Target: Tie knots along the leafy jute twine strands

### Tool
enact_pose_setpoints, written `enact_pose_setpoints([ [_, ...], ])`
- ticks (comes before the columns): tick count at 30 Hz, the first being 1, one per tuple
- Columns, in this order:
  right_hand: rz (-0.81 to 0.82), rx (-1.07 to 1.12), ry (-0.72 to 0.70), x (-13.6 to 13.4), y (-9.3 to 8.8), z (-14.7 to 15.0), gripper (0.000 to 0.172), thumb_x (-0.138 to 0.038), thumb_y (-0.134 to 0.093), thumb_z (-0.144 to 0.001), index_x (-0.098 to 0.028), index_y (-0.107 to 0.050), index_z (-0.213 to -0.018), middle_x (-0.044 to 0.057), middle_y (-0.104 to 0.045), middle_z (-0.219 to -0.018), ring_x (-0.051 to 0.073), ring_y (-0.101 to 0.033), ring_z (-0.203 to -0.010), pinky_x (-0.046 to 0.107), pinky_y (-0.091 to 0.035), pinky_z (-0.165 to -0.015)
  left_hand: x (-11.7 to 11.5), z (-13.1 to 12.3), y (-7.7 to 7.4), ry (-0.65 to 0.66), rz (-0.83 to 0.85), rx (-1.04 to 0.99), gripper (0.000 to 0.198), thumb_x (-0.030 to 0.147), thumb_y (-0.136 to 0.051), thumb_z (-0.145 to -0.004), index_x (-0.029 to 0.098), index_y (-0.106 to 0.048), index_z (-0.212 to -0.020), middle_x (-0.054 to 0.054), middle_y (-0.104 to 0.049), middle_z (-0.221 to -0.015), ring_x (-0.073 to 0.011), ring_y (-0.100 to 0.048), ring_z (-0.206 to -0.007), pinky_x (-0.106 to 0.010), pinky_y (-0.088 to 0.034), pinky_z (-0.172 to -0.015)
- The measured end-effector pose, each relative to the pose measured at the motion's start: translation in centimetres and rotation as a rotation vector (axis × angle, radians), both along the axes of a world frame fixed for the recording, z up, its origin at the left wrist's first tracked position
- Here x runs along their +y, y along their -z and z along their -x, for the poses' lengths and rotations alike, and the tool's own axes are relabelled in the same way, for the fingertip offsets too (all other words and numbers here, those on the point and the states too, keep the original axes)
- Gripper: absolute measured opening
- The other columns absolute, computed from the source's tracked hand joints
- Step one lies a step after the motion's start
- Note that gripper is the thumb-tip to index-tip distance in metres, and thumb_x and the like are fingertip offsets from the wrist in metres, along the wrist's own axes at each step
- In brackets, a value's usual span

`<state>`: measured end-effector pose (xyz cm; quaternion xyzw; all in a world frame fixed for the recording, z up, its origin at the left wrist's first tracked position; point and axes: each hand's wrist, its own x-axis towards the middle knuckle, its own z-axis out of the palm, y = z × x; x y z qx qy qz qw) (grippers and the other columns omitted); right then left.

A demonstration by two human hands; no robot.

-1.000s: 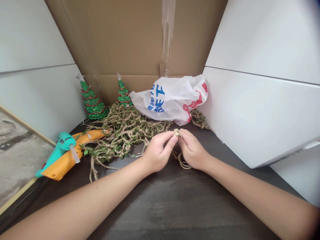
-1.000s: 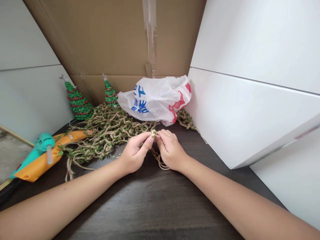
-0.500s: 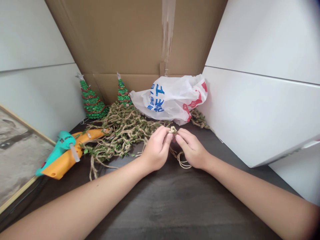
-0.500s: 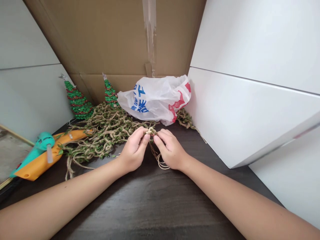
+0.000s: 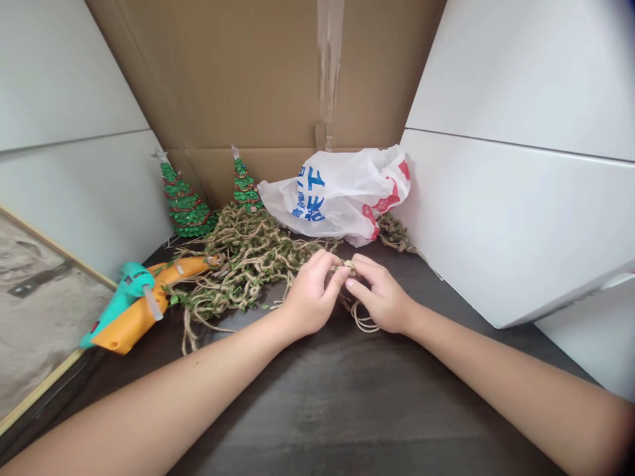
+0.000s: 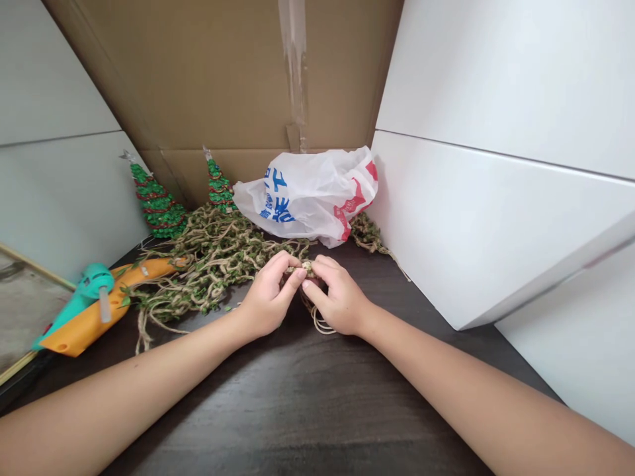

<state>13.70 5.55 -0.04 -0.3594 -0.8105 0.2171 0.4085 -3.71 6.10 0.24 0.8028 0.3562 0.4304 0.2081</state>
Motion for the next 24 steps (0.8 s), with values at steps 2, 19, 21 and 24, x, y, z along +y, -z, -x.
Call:
enact_pose_setpoints([
  [2, -0.006, 0.004, 0.011, -0.02, -0.06, 0.01, 0.028, -0.022, -0.052, -0.092, -0.022, -0.037, -0.068, -0.002, -0.042, -0.071, 0.016, -0.042, -0.069, 0.032, -0.035, -0.066, 0.01, 0.03, 0.03, -0.021, -0.016, 0.002, 0.018, 0.03, -0.046, -0.101, 0.019, -0.053, -0.088, -0.004, -0.057, -0.089, -0.0178, -0.054, -0.087, -0.031, -0.044, -0.081],
  [19, 0.004, 0.079, 0.22, 0.25, 0.14, 0.01, 0.038, -0.035, -0.054, -0.096, -0.02, -0.046, -0.061, -0.001, -0.049, -0.063, 0.014, -0.047, -0.061, 0.031, -0.038, -0.061, 0.32, -0.02, 0.06, -0.186, -0.03, 0.035, 0.02, 0.031, -0.043, -0.102, 0.019, -0.054, -0.09, -0.003, -0.058, -0.091, -0.0185, -0.055, -0.09, -0.032, -0.042, -0.083],
  [21, -0.012, 0.078, 0.262, 0.15, 0.14, 0.07, 0.014, -0.031, -0.057, -0.093, -0.02, -0.061, -0.088, 0.002, -0.064, -0.079, 0.017, -0.059, -0.075, 0.034, -0.046, -0.073, 0.37, -0.03, 0.08, -0.162, -0.018, 0.026, 0.021, 0.031, -0.043, -0.103, 0.019, -0.054, -0.09, -0.003, -0.058, -0.09, -0.0181, -0.055, -0.089, -0.032, -0.042, -0.083],
  [24, -0.069, 0.049, 0.262, -0.07, 0.16, 0.21, 0.03, -0.028, -0.059, -0.092, -0.022, -0.058, -0.121, 0.006, -0.072, -0.106, 0.022, -0.066, -0.095, 0.04, -0.046, -0.092, 0.36, -0.05, 0.06, -0.142, -0.006, 0.035, 0.02, 0.031, -0.045, -0.102, 0.019, -0.055, -0.09, -0.003, -0.058, -0.091, -0.0179, -0.055, -0.09, -0.032, -0.042, -0.084],
])
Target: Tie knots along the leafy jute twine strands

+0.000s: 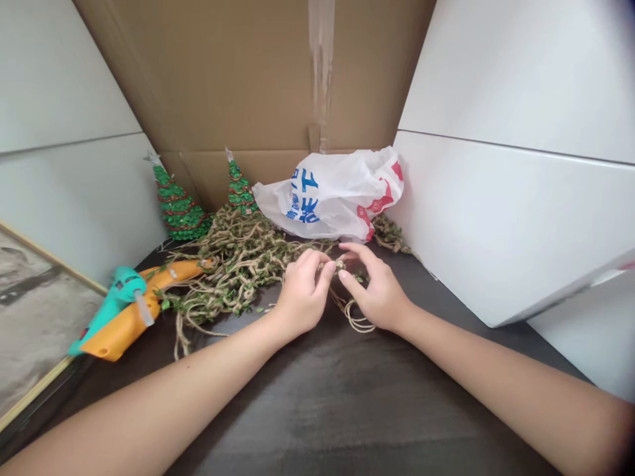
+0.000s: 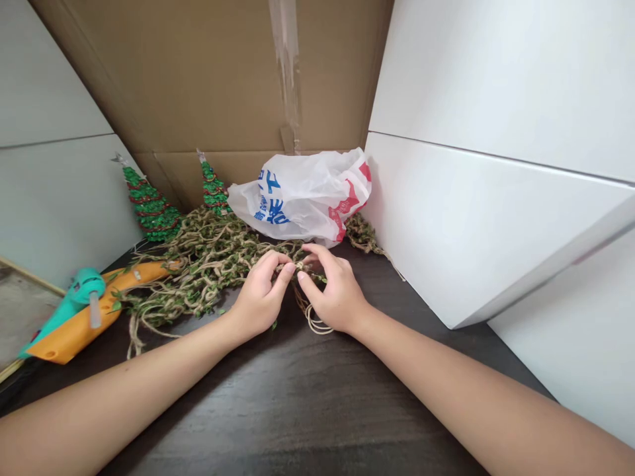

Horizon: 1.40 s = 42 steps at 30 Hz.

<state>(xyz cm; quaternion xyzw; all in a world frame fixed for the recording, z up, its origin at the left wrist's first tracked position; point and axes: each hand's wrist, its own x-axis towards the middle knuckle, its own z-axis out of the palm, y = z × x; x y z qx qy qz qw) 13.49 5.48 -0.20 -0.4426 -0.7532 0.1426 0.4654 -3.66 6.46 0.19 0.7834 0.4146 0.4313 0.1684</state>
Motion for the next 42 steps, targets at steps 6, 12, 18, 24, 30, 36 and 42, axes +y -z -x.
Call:
enact_pose_setpoints([
  [6, -0.038, -0.028, 0.044, 0.1, 0.3, 0.0, 0.018, -0.033, -0.05, -0.099, -0.021, -0.062, -0.103, 0.006, -0.072, -0.1, 0.023, -0.065, -0.094, 0.041, -0.044, -0.091, -0.2, 0.0, -0.2, 0.025, 0.012, 0.005, 0.026, 0.033, -0.039, -0.105, 0.018, -0.057, -0.094, -0.003, -0.059, -0.092, -0.018, -0.056, -0.091, -0.032, -0.041, -0.084],
  [12, 0.0, 0.02, 0.027, 0.7, 0.5, -0.2, 0.02, -0.029, -0.044, -0.101, -0.021, -0.061, -0.108, 0.007, -0.069, -0.106, 0.022, -0.063, -0.1, 0.039, -0.044, -0.09, -0.7, 0.0, -0.4, 0.139, 0.042, 0.122, 0.034, 0.031, -0.039, -0.105, 0.018, -0.061, -0.083, -0.002, -0.062, -0.083, -0.0172, -0.058, -0.084, -0.034, -0.038, -0.083],
  [18, 0.011, -0.169, -0.122, 0.8, 0.6, -0.3, 0.02, -0.021, -0.043, -0.099, -0.02, -0.056, -0.083, 0.004, -0.059, -0.088, 0.019, -0.056, -0.082, 0.036, -0.041, -0.078, -0.8, -0.1, -0.2, 0.168, 0.027, -0.003, 0.025, 0.032, -0.043, -0.103, 0.018, -0.06, -0.09, -0.002, -0.065, -0.085, -0.0167, -0.059, -0.081, -0.032, -0.043, -0.081],
  [24, 0.034, -0.207, -0.096, 0.6, 0.6, 0.0, 0.018, -0.022, -0.041, -0.101, -0.02, -0.055, -0.089, 0.003, -0.055, -0.087, 0.019, -0.053, -0.083, 0.036, -0.04, -0.08, -0.4, -0.2, 0.3, 0.156, 0.021, -0.072, 0.017, 0.02, -0.045, -0.1, 0.018, -0.057, -0.112, -0.007, -0.067, -0.109, -0.0182, -0.063, -0.096, -0.032, -0.049, -0.087],
  [30, 0.035, -0.11, -0.14, 0.5, 0.3, 0.1, 0.021, -0.023, -0.04, -0.103, -0.02, -0.058, -0.093, 0.005, -0.056, -0.092, 0.019, -0.055, -0.088, 0.036, -0.042, -0.083, -0.1, -0.2, 0.6, 0.074, -0.027, 0.004, 0.023, 0.014, -0.049, -0.095, 0.018, -0.059, -0.114, -0.008, -0.067, -0.109, -0.0205, -0.062, -0.102, -0.034, -0.048, -0.092],
  [36, -0.025, -0.016, -0.117, 0.2, 0.1, 0.0, 0.024, -0.028, -0.043, -0.103, -0.019, -0.061, -0.09, 0.004, -0.057, -0.086, 0.018, -0.055, -0.083, 0.035, -0.042, -0.079, -0.2, -0.2, 0.4, -0.017, 0.015, 0.123, 0.017, 0.029, -0.048, -0.099, 0.02, -0.062, -0.105, -0.005, -0.068, -0.1, -0.0212, -0.06, -0.093, -0.037, -0.047, -0.086],
  [42, -0.159, -0.072, -0.027, -0.3, 0.1, -0.1, 0.026, -0.032, -0.05, -0.101, -0.02, -0.065, -0.083, 0.002, -0.054, -0.077, 0.017, -0.052, -0.078, 0.036, -0.039, -0.078, -1.0, -0.1, -0.1, 0.018, -0.05, 0.289, 0.029, 0.034, -0.065, -0.086, 0.02, -0.059, -0.11, -0.006, -0.062, -0.103, -0.0254, -0.052, -0.097, -0.041, -0.044, -0.087],
])
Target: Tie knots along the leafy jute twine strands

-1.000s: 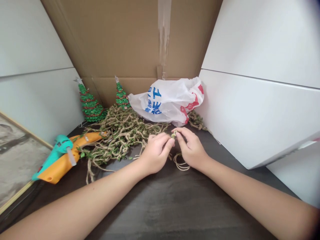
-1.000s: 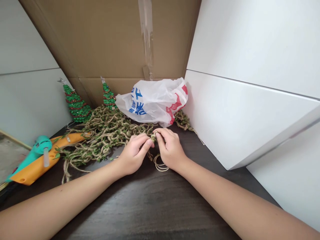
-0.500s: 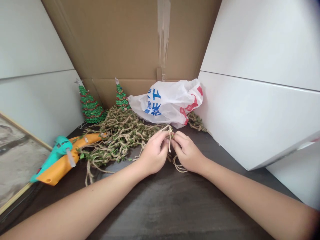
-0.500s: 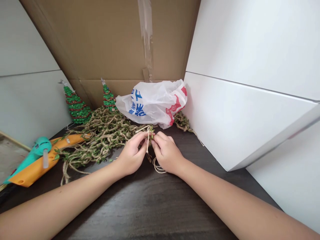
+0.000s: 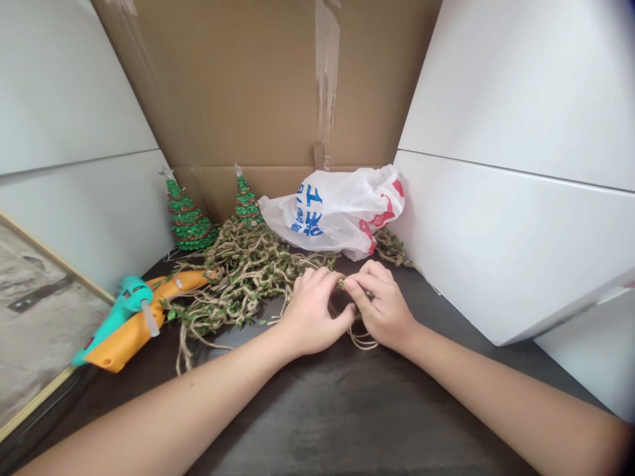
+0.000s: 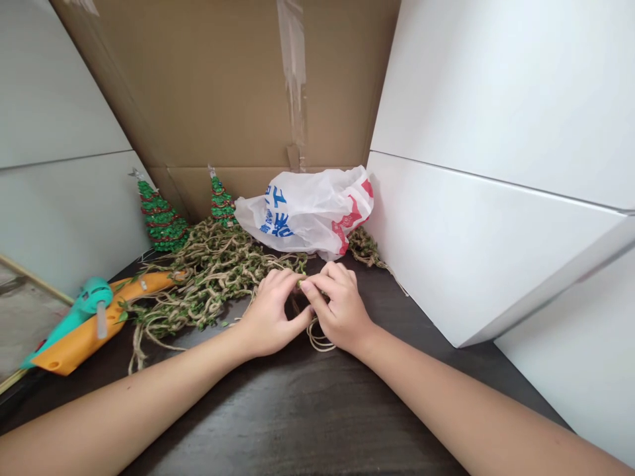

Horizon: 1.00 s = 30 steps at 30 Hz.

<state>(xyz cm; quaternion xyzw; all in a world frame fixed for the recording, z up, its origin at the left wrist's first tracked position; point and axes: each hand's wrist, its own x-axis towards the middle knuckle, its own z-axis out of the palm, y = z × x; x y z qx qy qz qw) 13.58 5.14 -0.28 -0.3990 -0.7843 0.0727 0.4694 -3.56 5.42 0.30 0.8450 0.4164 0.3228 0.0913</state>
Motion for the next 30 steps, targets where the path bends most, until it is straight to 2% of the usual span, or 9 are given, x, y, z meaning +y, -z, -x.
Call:
enact_pose_setpoints([
  [3, 0.025, 0.029, -0.08, -0.2, 0.2, -0.1, 0.019, -0.03, -0.05, -0.101, -0.021, -0.064, -0.092, 0.0, -0.062, -0.077, 0.015, -0.056, -0.073, 0.033, -0.042, -0.075, -0.1, 0.0, 0.0, 0.038, 0.011, -0.015, 0.043, 0.039, -0.07, -0.082, 0.021, -0.055, -0.118, -0.007, -0.06, -0.112, -0.0263, -0.05, -0.101, -0.043, -0.042, -0.092],
  [8, 0.038, 0.106, -0.127, -0.4, 0.2, 0.1, 0.012, -0.029, -0.053, -0.099, -0.022, -0.062, -0.099, 0.004, -0.069, -0.09, 0.019, -0.063, -0.084, 0.034, -0.049, -0.079, 0.4, 0.1, 0.3, 0.009, 0.045, -0.031, 0.017, 0.035, -0.055, -0.095, 0.02, -0.057, -0.102, -0.007, -0.058, -0.107, -0.0245, -0.049, -0.1, -0.042, -0.042, -0.091],
  [10, -0.004, 0.124, -0.131, -0.4, 0.2, 0.1, 0.012, -0.027, -0.052, -0.099, -0.022, -0.062, -0.101, 0.006, -0.067, -0.094, 0.02, -0.063, -0.089, 0.036, -0.049, -0.084, 0.7, 0.1, 0.4, -0.002, 0.05, -0.028, 0.016, 0.033, -0.05, -0.098, 0.019, -0.056, -0.097, -0.007, -0.058, -0.104, -0.0237, -0.049, -0.098, -0.041, -0.043, -0.089],
  [18, 0.047, 0.396, 0.057, 0.6, 0.3, -0.4, 0.016, -0.03, -0.045, -0.101, -0.02, -0.057, -0.104, 0.005, -0.063, -0.094, 0.019, -0.061, -0.086, 0.034, -0.048, -0.079, 0.1, -0.1, -0.1, 0.071, -0.031, 0.018, 0.021, 0.032, -0.046, -0.101, 0.019, -0.053, -0.086, -0.006, -0.061, -0.092, -0.0203, -0.056, -0.089, -0.034, -0.047, -0.083],
  [22, 0.042, 0.409, 0.035, 0.9, 0.3, -0.4, 0.012, -0.028, -0.048, -0.098, -0.02, -0.057, -0.099, 0.004, -0.061, -0.092, 0.018, -0.059, -0.084, 0.033, -0.048, -0.079, 0.4, 1.0, -2.7, -0.036, 0.046, 0.379, 0.023, 0.035, -0.049, -0.099, 0.021, -0.058, -0.083, -0.004, -0.066, -0.084, -0.0208, -0.062, -0.079, -0.032, -0.047, -0.072],
  [24, 0.04, 0.423, 0.03, 0.9, 0.3, -0.3, 0.01, -0.026, -0.049, -0.097, -0.02, -0.056, -0.097, 0.003, -0.061, -0.09, 0.017, -0.058, -0.082, 0.032, -0.048, -0.079, 1.4, 2.6, -4.9, -0.094, 0.098, 0.443, 0.029, 0.039, -0.053, -0.096, 0.021, -0.06, -0.075, -0.003, -0.066, -0.072, -0.0196, -0.06, -0.062, -0.029, -0.043, -0.057],
  [26, 0.057, 0.437, 0.019, 0.9, 0.4, -0.2, 0.009, -0.026, -0.049, -0.097, -0.02, -0.056, -0.097, 0.003, -0.06, -0.088, 0.016, -0.057, -0.079, 0.032, -0.047, -0.076, 2.7, 4.7, -7.3, -0.166, 0.119, 0.459, 0.031, 0.042, -0.055, -0.094, 0.02, -0.061, -0.073, -0.004, -0.066, -0.068, -0.0194, -0.06, -0.058, -0.028, -0.042, -0.053],
  [28, 0.079, 0.446, 0.011, 0.9, 0.4, -0.1, 0.009, -0.026, -0.048, -0.097, -0.02, -0.055, -0.097, 0.002, -0.06, -0.086, 0.016, -0.056, -0.076, 0.031, -0.046, -0.072, 3.8, 6.5, -9.6, -0.327, 0.047, 0.423, 0.031, 0.041, -0.048, -0.097, 0.016, -0.065, -0.092, -0.01, -0.069, -0.081, -0.0245, -0.064, -0.069, -0.033, -0.048, -0.06],
  [30, 0.092, 0.448, 0.009, 1.0, 0.4, -0.1, 0.009, -0.026, -0.048, -0.097, -0.021, -0.055, -0.096, 0.002, -0.059, -0.086, 0.016, -0.056, -0.075, 0.031, -0.046, -0.07, 4.2, 7.6, -11.3, -0.562, -0.166, 0.371, 0.038, 0.039, -0.052, -0.095, 0.013, -0.058, -0.122, -0.015, -0.068, -0.105, -0.0305, -0.065, -0.093, -0.041, -0.053, -0.079],
])
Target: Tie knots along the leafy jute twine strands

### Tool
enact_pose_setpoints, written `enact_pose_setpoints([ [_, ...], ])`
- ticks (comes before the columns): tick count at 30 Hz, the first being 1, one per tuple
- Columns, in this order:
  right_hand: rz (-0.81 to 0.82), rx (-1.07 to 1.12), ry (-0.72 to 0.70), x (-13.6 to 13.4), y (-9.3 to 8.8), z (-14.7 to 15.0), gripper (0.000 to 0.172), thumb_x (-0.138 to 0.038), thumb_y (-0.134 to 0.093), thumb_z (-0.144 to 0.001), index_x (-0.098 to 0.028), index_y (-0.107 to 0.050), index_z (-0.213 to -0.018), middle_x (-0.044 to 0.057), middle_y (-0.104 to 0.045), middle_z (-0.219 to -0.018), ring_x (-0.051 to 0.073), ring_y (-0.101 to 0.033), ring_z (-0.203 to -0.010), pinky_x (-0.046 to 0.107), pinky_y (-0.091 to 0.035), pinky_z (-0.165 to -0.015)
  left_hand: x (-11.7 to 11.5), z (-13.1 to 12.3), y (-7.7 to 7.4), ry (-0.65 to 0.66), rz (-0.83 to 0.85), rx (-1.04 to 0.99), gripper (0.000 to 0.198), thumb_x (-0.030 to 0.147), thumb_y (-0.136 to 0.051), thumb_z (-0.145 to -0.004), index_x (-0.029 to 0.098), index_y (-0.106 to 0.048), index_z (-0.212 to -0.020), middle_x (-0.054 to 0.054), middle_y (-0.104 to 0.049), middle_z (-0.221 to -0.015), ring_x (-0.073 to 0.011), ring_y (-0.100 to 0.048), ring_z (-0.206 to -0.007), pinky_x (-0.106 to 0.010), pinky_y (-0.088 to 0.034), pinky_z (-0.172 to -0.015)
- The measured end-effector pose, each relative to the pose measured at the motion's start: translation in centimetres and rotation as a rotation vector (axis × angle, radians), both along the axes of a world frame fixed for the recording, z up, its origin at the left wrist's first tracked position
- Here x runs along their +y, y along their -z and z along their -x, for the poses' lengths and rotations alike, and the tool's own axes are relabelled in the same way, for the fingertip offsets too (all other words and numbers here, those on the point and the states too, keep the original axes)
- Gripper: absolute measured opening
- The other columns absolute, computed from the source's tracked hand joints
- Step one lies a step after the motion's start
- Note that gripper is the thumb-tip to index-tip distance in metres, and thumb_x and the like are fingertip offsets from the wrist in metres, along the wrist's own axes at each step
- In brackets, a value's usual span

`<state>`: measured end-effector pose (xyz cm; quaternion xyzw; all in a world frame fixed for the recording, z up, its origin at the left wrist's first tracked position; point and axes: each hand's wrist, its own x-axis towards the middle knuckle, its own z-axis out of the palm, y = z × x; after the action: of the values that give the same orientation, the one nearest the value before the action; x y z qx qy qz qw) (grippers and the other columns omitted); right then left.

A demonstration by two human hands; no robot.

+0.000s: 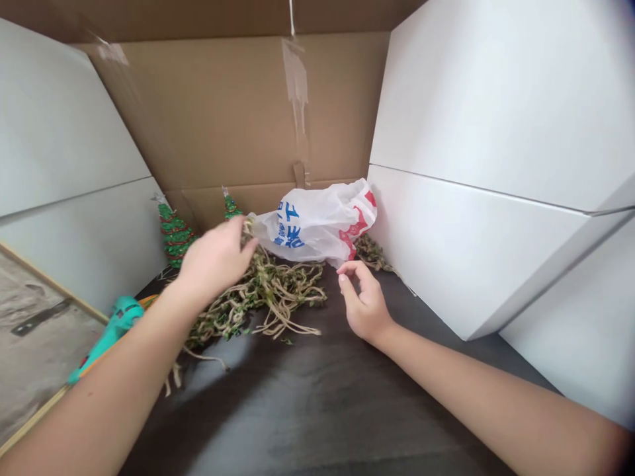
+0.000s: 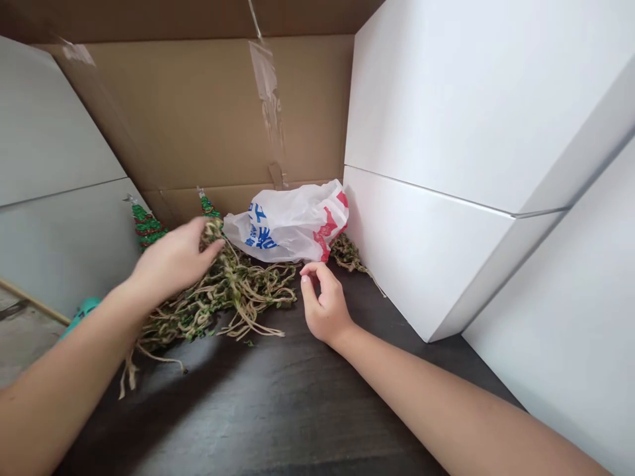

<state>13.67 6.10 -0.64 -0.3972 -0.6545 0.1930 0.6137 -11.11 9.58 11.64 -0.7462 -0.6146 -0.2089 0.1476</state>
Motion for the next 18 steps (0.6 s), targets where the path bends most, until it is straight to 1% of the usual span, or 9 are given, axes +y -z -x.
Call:
enact_pose_setpoints([
  [3, 0.024, 0.003, -0.008, 0.1, 0.0, -0.1, 0.01, -0.028, -0.048, -0.097, -0.021, -0.055, -0.097, 0.002, -0.059, -0.086, 0.016, -0.056, -0.074, 0.03, -0.045, -0.069, -0.9, -0.7, -0.7, 0.014, -0.189, 0.074, 0.058, 0.034, -0.055, -0.094, 0.005, -0.042, -0.143, -0.021, -0.058, -0.127, -0.0365, -0.054, -0.117, -0.054, -0.046, -0.102],
  [4, 0.033, 0.013, -0.009, 0.2, 0.1, -0.1, 0.01, -0.028, -0.048, -0.097, -0.021, -0.055, -0.097, 0.002, -0.059, -0.086, 0.016, -0.056, -0.074, 0.03, -0.046, -0.068, -1.5, -1.5, -0.3, 0.051, -0.203, 0.11, 0.057, 0.034, -0.055, -0.094, 0.006, -0.044, -0.142, -0.022, -0.056, -0.129, -0.0374, -0.052, -0.118, -0.056, -0.045, -0.102],
  [5, 0.042, 0.026, -0.006, 0.2, 0.1, -0.1, 0.011, -0.029, -0.048, -0.097, -0.021, -0.055, -0.097, 0.002, -0.059, -0.086, 0.016, -0.056, -0.074, 0.03, -0.046, -0.068, -2.1, -2.5, 0.4, 0.154, -0.149, 0.154, 0.05, 0.034, -0.055, -0.094, 0.008, -0.051, -0.137, -0.02, -0.057, -0.127, -0.0362, -0.052, -0.117, -0.055, -0.044, -0.104],
  [6, 0.05, 0.041, -0.003, 0.3, 0.2, -0.2, 0.011, -0.03, -0.048, -0.097, -0.021, -0.055, -0.098, 0.002, -0.058, -0.085, 0.015, -0.056, -0.073, 0.029, -0.046, -0.067, -2.7, -3.5, 1.5, 0.289, -0.074, 0.174, 0.042, 0.034, -0.055, -0.094, 0.012, -0.058, -0.13, -0.017, -0.06, -0.124, -0.0346, -0.052, -0.116, -0.054, -0.044, -0.104],
  [8, 0.064, 0.059, -0.001, 0.3, 0.4, -0.3, 0.012, -0.031, -0.048, -0.097, -0.021, -0.055, -0.098, 0.002, -0.058, -0.084, 0.015, -0.055, -0.072, 0.029, -0.046, -0.066, -3.9, -5.4, 4.1, 0.541, 0.115, 0.142, 0.039, 0.035, -0.056, -0.095, 0.015, -0.06, -0.128, -0.014, -0.059, -0.131, -0.0306, -0.052, -0.122, -0.048, -0.044, -0.109],
  [10, 0.073, 0.064, -0.014, 0.3, 0.5, -0.3, 0.012, -0.031, -0.048, -0.098, -0.021, -0.054, -0.099, 0.001, -0.057, -0.081, 0.015, -0.054, -0.07, 0.029, -0.046, -0.066, -4.7, -6.6, 6.9, 0.699, 0.274, 0.121, 0.047, 0.038, -0.056, -0.095, 0.019, -0.054, -0.138, -0.011, -0.053, -0.145, -0.0277, -0.048, -0.133, -0.043, -0.039, -0.115],
  [11, 0.075, 0.066, -0.025, 0.3, 0.5, -0.3, 0.012, -0.031, -0.048, -0.098, -0.021, -0.054, -0.099, 0.0, -0.056, -0.08, 0.014, -0.054, -0.069, 0.029, -0.046, -0.066, -4.9, -6.9, 8.2, 0.721, 0.325, 0.11, 0.051, 0.041, -0.054, -0.097, 0.02, -0.05, -0.143, -0.01, -0.05, -0.15, -0.0278, -0.045, -0.138, -0.044, -0.036, -0.118],
  [14, 0.075, 0.071, -0.04, 0.2, 0.4, -0.2, 0.01, -0.03, -0.049, -0.097, -0.021, -0.054, -0.098, -0.001, -0.055, -0.077, 0.014, -0.052, -0.066, 0.028, -0.045, -0.064, -4.7, -6.8, 10.4, 0.672, 0.413, 0.119, 0.062, 0.055, -0.044, -0.099, 0.021, -0.043, -0.151, -0.011, -0.043, -0.157, -0.0307, -0.039, -0.145, -0.048, -0.033, -0.12],
  [18, 0.093, 0.002, -0.077, -0.2, 0.0, -0.2, 0.009, -0.026, -0.052, -0.092, -0.02, -0.056, -0.086, -0.002, -0.051, -0.068, 0.014, -0.049, -0.062, 0.027, -0.041, -0.06, -4.1, -6.1, 10.1, 0.325, 0.259, 0.186, 0.066, 0.057, -0.045, -0.097, 0.009, -0.054, -0.141, -0.023, -0.055, -0.144, -0.0397, -0.049, -0.135, -0.057, -0.035, -0.114],
])
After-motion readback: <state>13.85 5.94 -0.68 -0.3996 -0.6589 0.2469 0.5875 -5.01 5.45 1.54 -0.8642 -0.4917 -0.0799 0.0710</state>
